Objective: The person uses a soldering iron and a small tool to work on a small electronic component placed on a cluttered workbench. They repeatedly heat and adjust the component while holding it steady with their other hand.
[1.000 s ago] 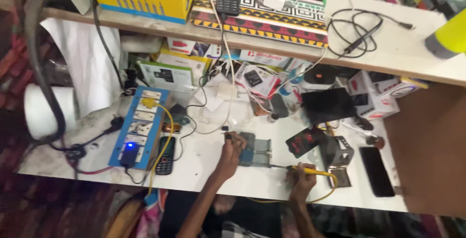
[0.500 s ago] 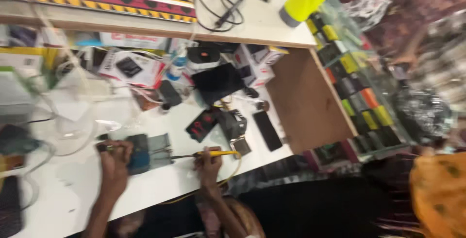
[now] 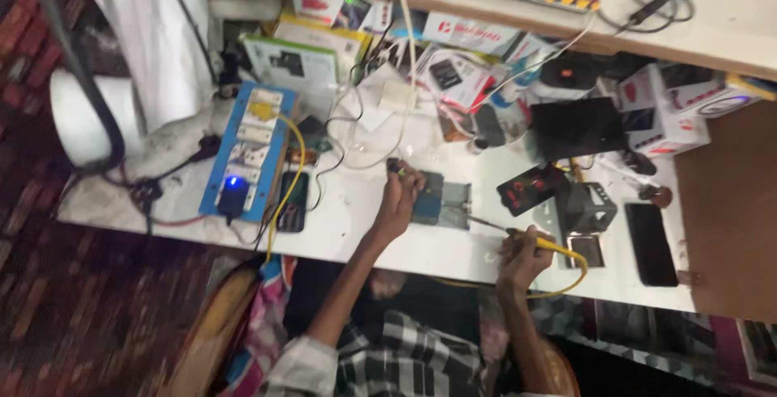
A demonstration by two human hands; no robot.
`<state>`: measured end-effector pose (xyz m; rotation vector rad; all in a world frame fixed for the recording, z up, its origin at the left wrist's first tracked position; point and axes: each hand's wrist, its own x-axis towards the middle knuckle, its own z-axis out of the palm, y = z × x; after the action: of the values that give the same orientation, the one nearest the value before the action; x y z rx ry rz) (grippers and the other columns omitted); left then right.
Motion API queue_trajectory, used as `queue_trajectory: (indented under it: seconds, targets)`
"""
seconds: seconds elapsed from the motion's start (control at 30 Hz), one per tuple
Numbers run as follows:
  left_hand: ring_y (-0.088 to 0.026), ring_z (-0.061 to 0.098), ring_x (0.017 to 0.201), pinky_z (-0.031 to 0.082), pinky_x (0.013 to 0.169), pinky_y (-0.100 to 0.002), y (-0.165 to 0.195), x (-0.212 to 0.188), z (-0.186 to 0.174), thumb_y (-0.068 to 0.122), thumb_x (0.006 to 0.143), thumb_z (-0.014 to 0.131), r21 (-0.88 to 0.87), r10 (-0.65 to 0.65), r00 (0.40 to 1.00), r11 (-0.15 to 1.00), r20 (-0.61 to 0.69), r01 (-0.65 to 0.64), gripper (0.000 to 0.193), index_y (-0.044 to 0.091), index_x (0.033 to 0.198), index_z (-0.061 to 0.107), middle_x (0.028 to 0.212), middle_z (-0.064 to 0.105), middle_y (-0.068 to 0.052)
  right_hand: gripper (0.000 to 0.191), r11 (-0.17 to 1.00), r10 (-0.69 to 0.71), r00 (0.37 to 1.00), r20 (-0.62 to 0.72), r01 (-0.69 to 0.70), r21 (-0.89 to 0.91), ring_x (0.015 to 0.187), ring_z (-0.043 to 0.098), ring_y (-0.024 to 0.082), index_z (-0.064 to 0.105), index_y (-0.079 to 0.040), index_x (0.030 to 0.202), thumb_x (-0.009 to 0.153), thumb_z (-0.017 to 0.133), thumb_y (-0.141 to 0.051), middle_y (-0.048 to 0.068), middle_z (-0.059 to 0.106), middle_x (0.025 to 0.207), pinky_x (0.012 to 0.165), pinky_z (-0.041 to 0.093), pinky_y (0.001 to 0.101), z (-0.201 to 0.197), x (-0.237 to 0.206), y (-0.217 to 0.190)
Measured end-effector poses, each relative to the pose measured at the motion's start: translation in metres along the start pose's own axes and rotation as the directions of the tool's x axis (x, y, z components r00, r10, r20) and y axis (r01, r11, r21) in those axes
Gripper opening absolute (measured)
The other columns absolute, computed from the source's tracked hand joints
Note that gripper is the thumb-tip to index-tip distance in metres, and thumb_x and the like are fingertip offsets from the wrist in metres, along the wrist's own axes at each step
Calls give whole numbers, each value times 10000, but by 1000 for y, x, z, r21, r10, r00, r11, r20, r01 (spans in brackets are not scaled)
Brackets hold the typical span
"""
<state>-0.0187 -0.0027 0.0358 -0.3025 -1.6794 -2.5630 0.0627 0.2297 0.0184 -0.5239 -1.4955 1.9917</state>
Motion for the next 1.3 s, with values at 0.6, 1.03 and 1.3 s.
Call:
queue_trajectory:
  seconds: [0.6,1.03,1.3]
  targets:
    - [-34,410,654,361,579,-193,-11,-10,-12,325,1142,407,38,-4,1000,999,26,3,222,107,1108,428,862,561,-27,184,989,5,990,138,15,-145,499,543,137,465,-72,1003,1046,625,-151,65,548,690,413,414,265,-9,-7,10]
    - [-58,467,646,412,563,-204,-14,-20,-15,324,1143,377,45,-35,999,998,20,34,234,94,1144,420,883,578,-61,187,991,-40,985,169,61,-118,500,545,134,465,-60,1013,1078,615,-151,68,553,691,456,447,256,-9,-8,12]
    - [-89,505,621,437,571,-226,-20,-23,-16,344,1136,405,26,-61,996,998,59,60,268,78,1171,414,901,611,-88,193,988,-28,986,167,53,-145,554,584,135,457,-61,1055,1101,594,-189,75,578,763,481,481,257,-13,-7,16]
